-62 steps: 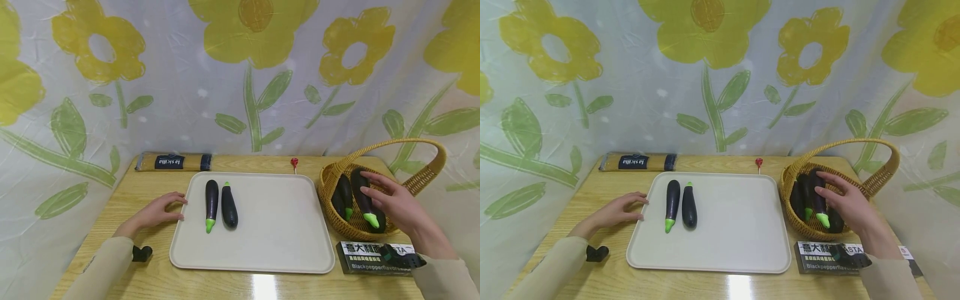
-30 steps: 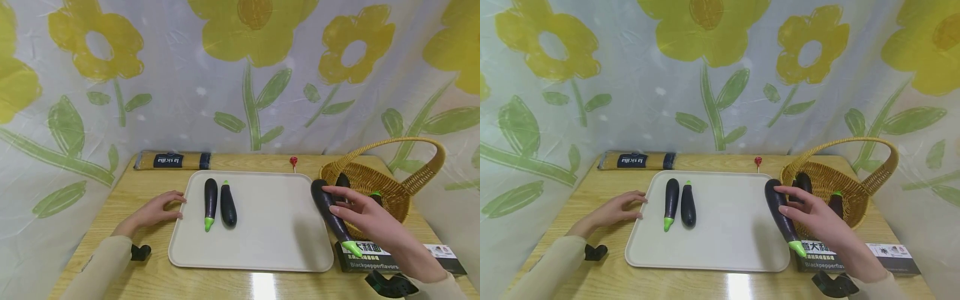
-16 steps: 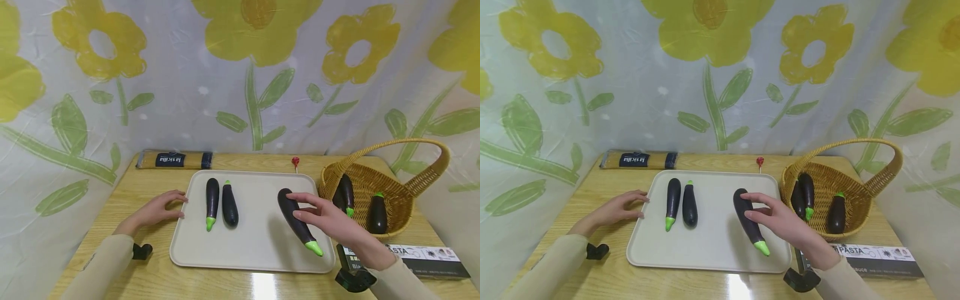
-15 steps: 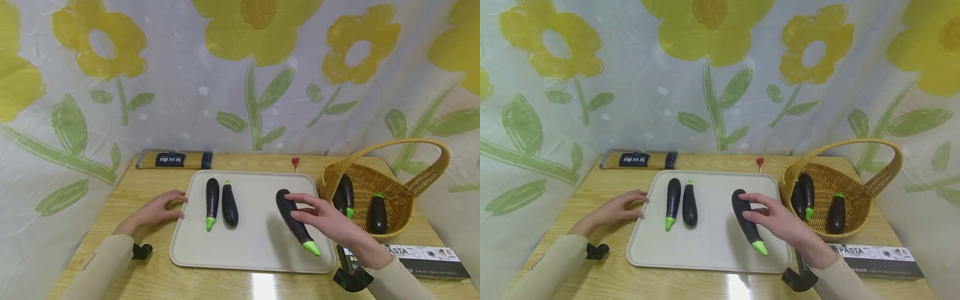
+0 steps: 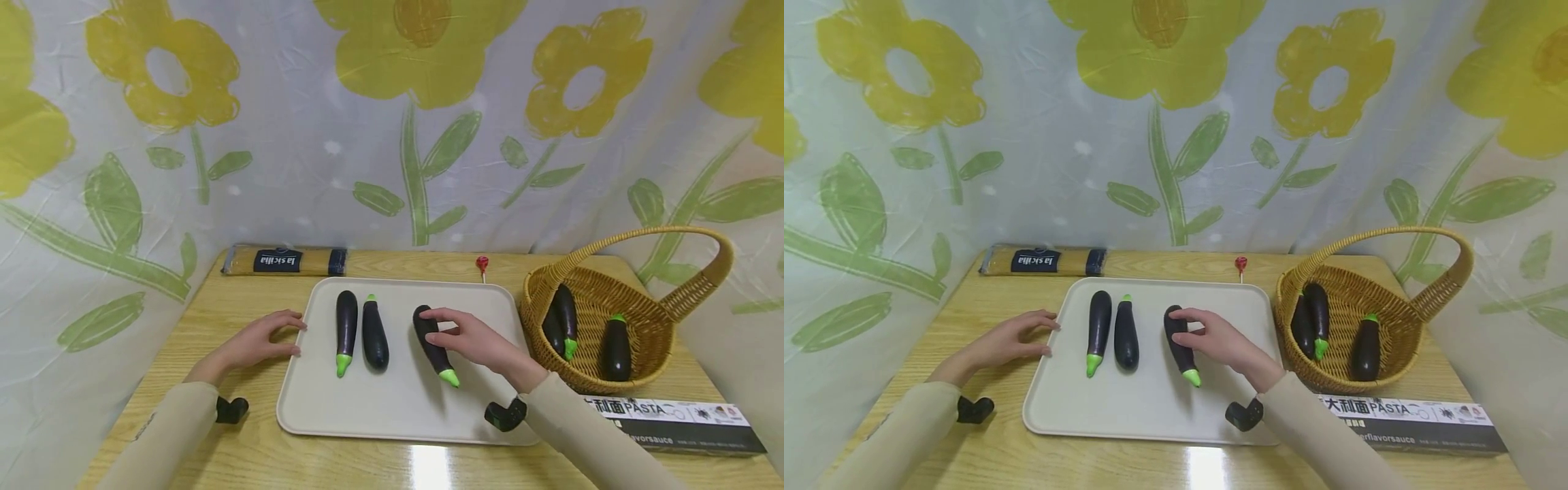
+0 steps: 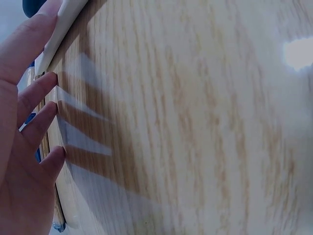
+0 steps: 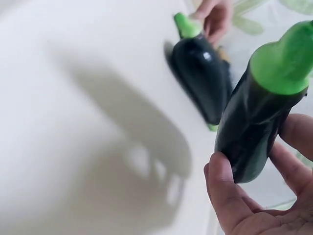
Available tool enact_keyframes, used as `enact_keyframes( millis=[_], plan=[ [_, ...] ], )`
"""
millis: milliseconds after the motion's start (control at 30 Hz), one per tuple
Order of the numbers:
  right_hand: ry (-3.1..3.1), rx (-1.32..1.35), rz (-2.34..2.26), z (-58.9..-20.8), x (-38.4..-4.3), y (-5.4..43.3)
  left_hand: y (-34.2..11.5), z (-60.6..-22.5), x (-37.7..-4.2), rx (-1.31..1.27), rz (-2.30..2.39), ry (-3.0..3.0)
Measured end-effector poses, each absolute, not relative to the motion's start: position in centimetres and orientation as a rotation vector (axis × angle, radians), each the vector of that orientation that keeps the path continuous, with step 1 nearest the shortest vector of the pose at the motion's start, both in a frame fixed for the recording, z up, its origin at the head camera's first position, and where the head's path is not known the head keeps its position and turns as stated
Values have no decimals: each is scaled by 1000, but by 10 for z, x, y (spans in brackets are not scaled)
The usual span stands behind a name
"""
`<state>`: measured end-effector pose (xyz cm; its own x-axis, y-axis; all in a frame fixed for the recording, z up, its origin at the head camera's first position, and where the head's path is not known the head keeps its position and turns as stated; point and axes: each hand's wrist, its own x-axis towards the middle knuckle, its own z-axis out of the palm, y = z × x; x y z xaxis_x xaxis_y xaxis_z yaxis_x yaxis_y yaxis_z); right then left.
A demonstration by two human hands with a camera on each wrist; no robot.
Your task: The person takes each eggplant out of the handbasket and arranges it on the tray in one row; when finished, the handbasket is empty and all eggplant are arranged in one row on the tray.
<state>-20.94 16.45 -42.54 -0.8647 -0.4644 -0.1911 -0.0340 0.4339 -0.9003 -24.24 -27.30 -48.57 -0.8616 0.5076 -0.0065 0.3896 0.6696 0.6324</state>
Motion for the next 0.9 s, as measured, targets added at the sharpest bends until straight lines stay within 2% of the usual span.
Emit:
enact_keyframes(
  millis=[400,567,900],
  plan=[
    [2604,-617,-1137,-448,-245,124,-273,-486,-244,728,965,2698],
    [2640,-563,-1128,-448,-251,112,-272,-485,-245,732,966,2696],
    [2680,-669,-1040,-448,-250,107,-272,-484,-243,724,967,2693]
  ],
)
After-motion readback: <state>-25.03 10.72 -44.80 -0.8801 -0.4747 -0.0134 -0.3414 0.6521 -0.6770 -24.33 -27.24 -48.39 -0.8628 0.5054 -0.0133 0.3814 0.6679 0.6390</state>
